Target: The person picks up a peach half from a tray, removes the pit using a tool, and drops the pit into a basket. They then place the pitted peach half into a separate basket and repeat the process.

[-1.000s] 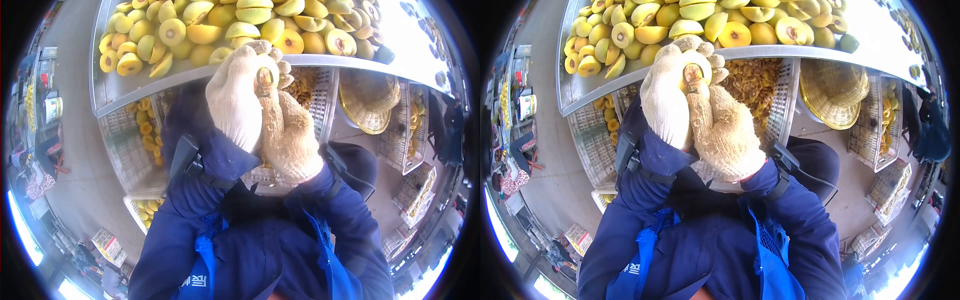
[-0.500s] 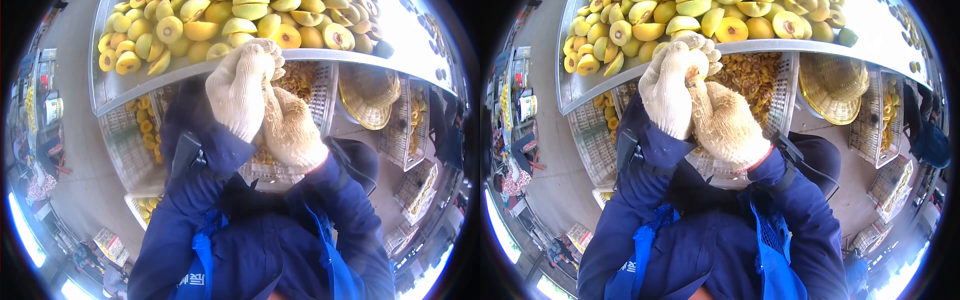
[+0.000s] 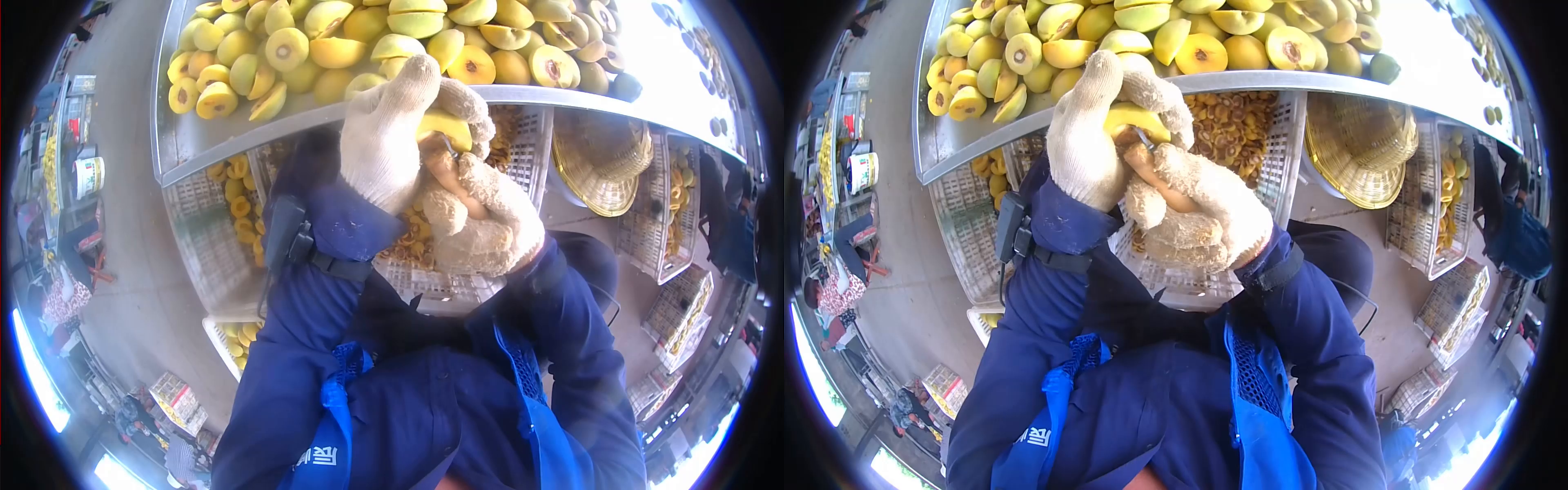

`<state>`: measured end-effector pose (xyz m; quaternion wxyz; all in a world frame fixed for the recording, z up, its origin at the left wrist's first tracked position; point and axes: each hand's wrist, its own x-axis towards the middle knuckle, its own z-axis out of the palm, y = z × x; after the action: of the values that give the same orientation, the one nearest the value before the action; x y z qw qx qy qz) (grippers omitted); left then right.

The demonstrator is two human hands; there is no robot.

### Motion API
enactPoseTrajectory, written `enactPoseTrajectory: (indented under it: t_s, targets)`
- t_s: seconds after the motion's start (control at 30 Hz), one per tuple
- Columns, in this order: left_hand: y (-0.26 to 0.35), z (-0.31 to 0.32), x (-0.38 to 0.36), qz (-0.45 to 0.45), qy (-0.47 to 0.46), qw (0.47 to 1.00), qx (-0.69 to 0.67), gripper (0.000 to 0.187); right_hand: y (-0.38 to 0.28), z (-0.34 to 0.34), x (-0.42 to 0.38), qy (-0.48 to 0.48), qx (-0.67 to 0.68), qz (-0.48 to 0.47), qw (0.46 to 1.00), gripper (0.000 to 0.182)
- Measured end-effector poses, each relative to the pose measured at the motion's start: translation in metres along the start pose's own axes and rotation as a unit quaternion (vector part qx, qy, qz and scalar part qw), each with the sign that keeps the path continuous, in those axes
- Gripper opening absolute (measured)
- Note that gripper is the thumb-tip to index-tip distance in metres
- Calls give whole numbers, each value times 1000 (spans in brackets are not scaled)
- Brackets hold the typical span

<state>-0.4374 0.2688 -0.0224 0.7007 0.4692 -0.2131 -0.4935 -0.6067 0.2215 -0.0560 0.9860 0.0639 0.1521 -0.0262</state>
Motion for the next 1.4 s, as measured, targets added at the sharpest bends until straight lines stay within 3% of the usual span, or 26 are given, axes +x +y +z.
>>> enactPoseTrajectory:
  t_s: [0.1, 0.17, 0.23, 0.27, 0.3, 0.4, 0.43, 0.47, 0.5, 0.53, 0.57, 0.6, 0.63, 0.67, 0.7, 0.73, 0.77, 0.8, 0.83, 0.9, 0.97, 1.0, 1.1, 1.17, 1.27, 1.4]
  targets:
    - [-3, 7, -7, 15, 36, 998, -42, 58, 6, -2, 1, 9, 27, -36, 999, 35]
    - [-6, 9, -9, -11, 47, 995, -92, 55, 7, -10, 2, 1, -104, -74, 992, 33]
    - [-4, 14, -8, -55, 71, 981, -172, 53, 3, -15, -2, 15, -341, -135, 930, 34]
    - [-5, 1, -3, -102, 47, 958, -263, 53, 5, -12, -11, 47, -396, -120, 909, 37]
    - [-1, -5, -1, -123, 64, 961, -239, 56, 8, -6, -19, 77, -445, -103, 886, 41]
    - [8, -19, -2, -52, 48, 963, -260, 58, -19, -1, -37, 103, -511, 81, 850, 53]
    - [18, -26, -9, -42, 42, 965, -256, 58, -5, -3, -16, 321, -635, 169, 682, 52]
    - [30, -34, -17, -28, 34, 967, -252, 58, 2, -56, -32, 261, -850, 69, 453, 53]
    - [40, -55, -31, 18, 13, 971, -238, 48, 3, -102, -43, 164, -971, -54, 166, 54]
    - [53, -77, -46, 63, 89, 994, -24, 47, 7, -84, -35, 267, -897, -109, 334, 48]
    - [66, -99, -65, 93, 173, 962, 189, 47, 14, -53, -30, 355, -779, -142, 496, 42]
    - [84, -129, -80, 104, 200, 864, 451, 45, 16, -25, -26, 323, -799, -192, 469, 33]
    - [96, -152, -82, 103, 196, 703, 676, 44, 15, -22, -23, 287, -842, -227, 396, 29]
    - [102, -157, -71, 60, 232, 732, 637, 46, 9, -21, -11, 212, -874, -272, 342, 32]
    - [108, -160, -61, 14, 269, 759, 593, 49, 14, -8, -8, 227, -854, -245, 398, 34]
    - [109, -160, -44, -39, 249, 709, 659, 53, 20, 4, -4, 245, -830, -219, 451, 35]
    - [111, -160, -23, -84, 231, 652, 717, 57, 28, 27, 3, 338, -723, -120, 590, 35]
    - [99, -176, -5, -58, 213, 635, 741, 62, 29, 18, 3, 277, -771, -161, 550, 37]
    - [80, -191, 5, -34, 191, 616, 764, 67, 31, 15, 6, 260, -767, -178, 559, 37]
    - [73, -190, 18, -24, 179, 652, 737, 69, 31, 29, 8, 238, -766, -168, 573, 38]
    - [71, -199, 29, -53, 158, 705, 689, 67, 32, 37, 7, 275, -717, -120, 629, 39]
    - [76, -195, 30, -48, 129, 698, 702, 71, 31, 41, 8, 288, -693, -100, 653, 39]
    - [60, -215, 33, 67, 206, 846, 488, 54, 28, 46, 7, 276, -673, -108, 678, 39]
    - [67, -175, 16, 81, 208, 930, 291, 31, 31, 54, 8, 261, -639, -125, 713, 35]
    - [62, -124, 1, 88, 169, 981, 32, 21, 29, 62, 7, 218, -616, -128, 746, 28]
    - [33, -70, -6, 69, 91, 992, -53, 28, 36, 72, 13, 184, -621, -214, 731, 27]
